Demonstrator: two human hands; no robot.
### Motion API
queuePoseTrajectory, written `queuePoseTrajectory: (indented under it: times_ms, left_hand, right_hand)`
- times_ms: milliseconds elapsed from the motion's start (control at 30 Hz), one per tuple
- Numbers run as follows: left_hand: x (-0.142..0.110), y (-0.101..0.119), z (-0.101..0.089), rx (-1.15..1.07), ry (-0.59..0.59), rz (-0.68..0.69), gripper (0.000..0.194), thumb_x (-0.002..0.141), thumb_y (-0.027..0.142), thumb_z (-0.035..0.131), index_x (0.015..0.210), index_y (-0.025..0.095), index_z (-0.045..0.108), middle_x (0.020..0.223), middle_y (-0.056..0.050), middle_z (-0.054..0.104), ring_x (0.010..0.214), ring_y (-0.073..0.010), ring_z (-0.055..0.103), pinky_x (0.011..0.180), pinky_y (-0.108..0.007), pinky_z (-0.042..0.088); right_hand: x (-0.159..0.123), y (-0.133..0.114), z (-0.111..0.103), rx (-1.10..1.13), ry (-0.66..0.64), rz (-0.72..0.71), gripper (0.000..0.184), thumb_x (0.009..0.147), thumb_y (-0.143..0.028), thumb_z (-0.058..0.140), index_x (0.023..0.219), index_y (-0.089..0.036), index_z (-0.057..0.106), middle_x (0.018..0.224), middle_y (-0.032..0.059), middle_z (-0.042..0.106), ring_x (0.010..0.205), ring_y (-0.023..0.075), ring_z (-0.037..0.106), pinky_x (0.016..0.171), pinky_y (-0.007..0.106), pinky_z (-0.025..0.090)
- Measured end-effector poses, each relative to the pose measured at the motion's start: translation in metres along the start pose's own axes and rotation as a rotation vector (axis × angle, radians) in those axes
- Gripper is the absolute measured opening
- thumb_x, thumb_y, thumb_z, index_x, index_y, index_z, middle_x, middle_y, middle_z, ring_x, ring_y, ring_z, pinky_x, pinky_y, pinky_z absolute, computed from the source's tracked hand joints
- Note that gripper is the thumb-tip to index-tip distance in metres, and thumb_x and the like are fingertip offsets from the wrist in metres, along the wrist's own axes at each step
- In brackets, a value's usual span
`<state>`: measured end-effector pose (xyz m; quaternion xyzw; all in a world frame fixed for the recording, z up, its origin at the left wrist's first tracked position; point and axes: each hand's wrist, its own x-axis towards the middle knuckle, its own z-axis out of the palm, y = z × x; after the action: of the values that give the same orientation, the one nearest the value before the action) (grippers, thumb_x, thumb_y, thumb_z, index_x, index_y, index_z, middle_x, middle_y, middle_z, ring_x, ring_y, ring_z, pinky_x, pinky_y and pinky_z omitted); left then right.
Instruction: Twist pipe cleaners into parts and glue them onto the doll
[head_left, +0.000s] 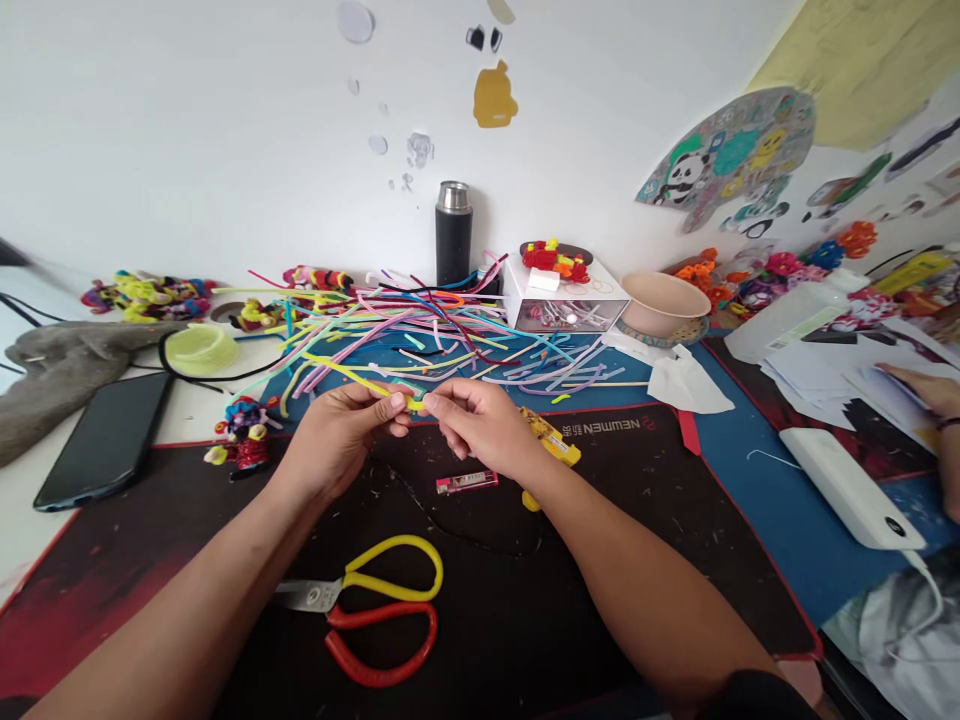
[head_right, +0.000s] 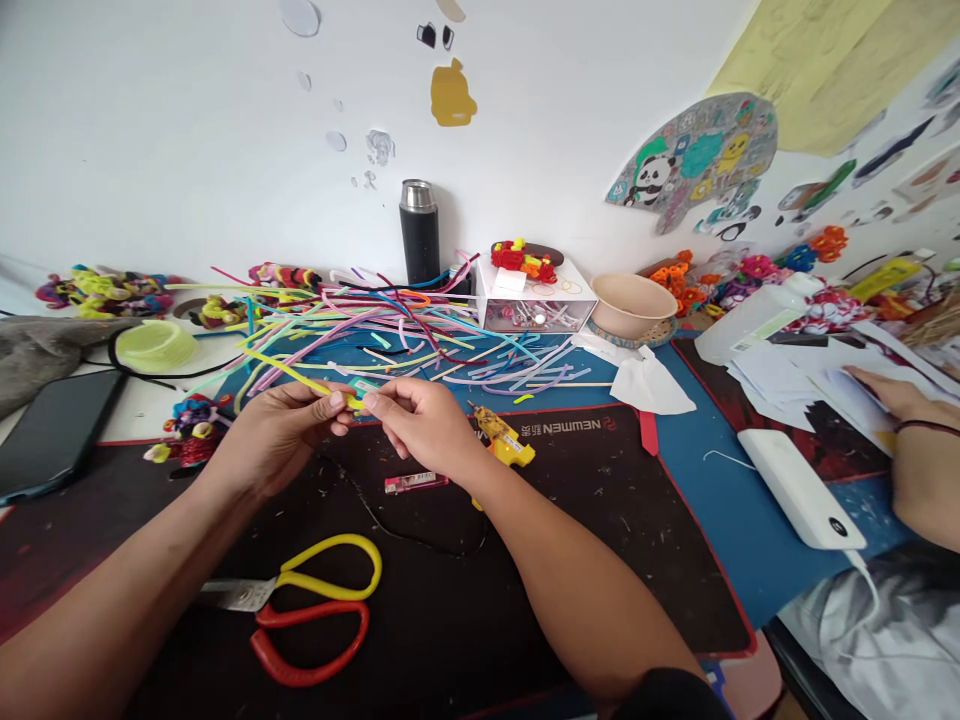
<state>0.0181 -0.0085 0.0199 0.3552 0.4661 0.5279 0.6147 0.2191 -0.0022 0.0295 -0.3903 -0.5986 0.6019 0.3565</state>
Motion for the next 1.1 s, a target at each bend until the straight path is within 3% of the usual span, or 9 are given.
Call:
queuePoseTrajectory:
  times_ms: [367, 600, 767, 900, 1100]
  left_hand:
    - [-0.0030, 0.0035, 0.0043, 0.023, 0.031, 0.021, 0.047, 0.040, 0.042, 0.113, 0.069, 0.018, 0.084, 0.066, -0.005, 0.077, 0.056, -0.0144, 0.067, 0.053, -0.022, 0.056]
    - [-0.0022, 0.0034, 0.0022, 0.031, -0.028, 0.054, 0.040, 0.053, 0.041, 0.110, 0.077, 0.018, 0.086, 0.077, -0.006, 0.080, 0.061, -0.0154, 0.069, 0.058, -0.025, 0.056]
    - [-0.0029, 0.0055, 0.0019, 0.092, -0.044, 0.070, 0.040, 0.049, 0.035, 0.111, 0.079, 0.019, 0.088, 0.075, -0.005, 0.080, 0.063, -0.0155, 0.068, 0.062, -0.025, 0.055]
    - [-0.0033, 0.0060, 0.0017, 0.124, -0.052, 0.115, 0.034, 0.057, 0.038, 0.109, 0.078, 0.020, 0.088, 0.073, -0.004, 0.079, 0.065, -0.0164, 0.069, 0.066, -0.026, 0.056]
    - [-0.0054, 0.0063, 0.0045, 0.135, -0.045, 0.113, 0.036, 0.056, 0.038, 0.108, 0.079, 0.021, 0.087, 0.077, -0.005, 0.080, 0.065, -0.0181, 0.070, 0.063, -0.028, 0.057]
  right_hand:
    - [-0.0001, 0.0007, -0.0001, 0.017, -0.010, 0.008, 0.041, 0.097, -0.059, 0.073, 0.085, -0.021, 0.063, 0.058, -0.0080, 0.055, 0.045, 0.0089, 0.048, 0.048, 0.024, 0.036]
    - [0.0027, 0.0039, -0.0004, 0.049, 0.010, 0.028, 0.041, 0.095, -0.060, 0.075, 0.092, -0.021, 0.067, 0.057, -0.0085, 0.055, 0.044, 0.0093, 0.047, 0.047, 0.025, 0.033]
    - [0.0030, 0.0055, -0.0013, 0.046, 0.018, 0.029, 0.041, 0.096, -0.061, 0.074, 0.090, -0.021, 0.065, 0.056, -0.0086, 0.055, 0.044, 0.0093, 0.047, 0.047, 0.024, 0.034]
    - [0.0026, 0.0060, -0.0019, 0.027, 0.022, 0.029, 0.041, 0.097, -0.060, 0.074, 0.090, -0.021, 0.065, 0.056, -0.0083, 0.055, 0.044, 0.0094, 0.048, 0.047, 0.024, 0.034]
    - [0.0034, 0.0047, -0.0010, 0.040, 0.026, 0.010, 0.039, 0.095, -0.058, 0.076, 0.103, -0.021, 0.068, 0.060, -0.0087, 0.057, 0.045, 0.0098, 0.048, 0.046, 0.024, 0.035]
